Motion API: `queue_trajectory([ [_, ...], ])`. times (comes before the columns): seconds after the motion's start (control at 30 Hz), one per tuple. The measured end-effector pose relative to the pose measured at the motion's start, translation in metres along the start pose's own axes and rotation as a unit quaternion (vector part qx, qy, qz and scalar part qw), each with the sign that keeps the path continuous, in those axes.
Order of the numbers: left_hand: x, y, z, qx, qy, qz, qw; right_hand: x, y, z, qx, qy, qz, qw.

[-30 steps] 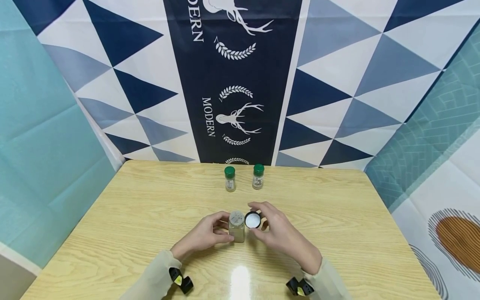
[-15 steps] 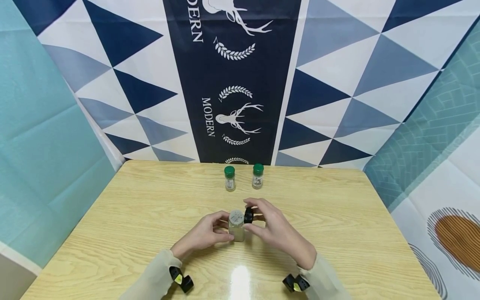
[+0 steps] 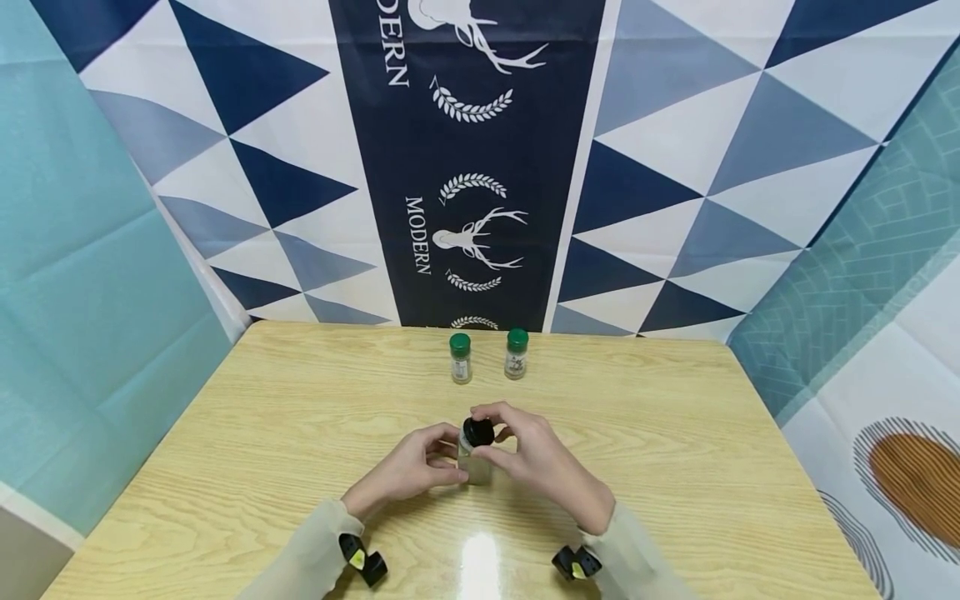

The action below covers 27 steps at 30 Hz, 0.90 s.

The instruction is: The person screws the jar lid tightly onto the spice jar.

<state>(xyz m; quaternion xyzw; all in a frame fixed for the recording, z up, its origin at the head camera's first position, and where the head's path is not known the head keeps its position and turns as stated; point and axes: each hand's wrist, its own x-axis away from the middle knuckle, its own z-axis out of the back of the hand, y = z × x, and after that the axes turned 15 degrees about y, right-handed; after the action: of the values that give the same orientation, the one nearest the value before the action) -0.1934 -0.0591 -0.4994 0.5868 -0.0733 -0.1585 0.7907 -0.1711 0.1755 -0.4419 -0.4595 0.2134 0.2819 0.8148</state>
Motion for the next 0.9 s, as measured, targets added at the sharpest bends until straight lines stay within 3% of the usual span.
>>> queue_trajectory([
  [0.33, 0.0006, -0.0003, 0.0009, -0.001, -0.005, 0.008, 1.0, 0.002, 0.0054, -0.0074, 0.017, 0.008, 0.081, 0.9965],
  [0.9, 0.0012, 0.0022, 0.0014, 0.002, -0.005, 0.005, 1.0, 0.0025, 0.0031, -0.0057, 0.026, -0.023, 0.064, 0.9974],
])
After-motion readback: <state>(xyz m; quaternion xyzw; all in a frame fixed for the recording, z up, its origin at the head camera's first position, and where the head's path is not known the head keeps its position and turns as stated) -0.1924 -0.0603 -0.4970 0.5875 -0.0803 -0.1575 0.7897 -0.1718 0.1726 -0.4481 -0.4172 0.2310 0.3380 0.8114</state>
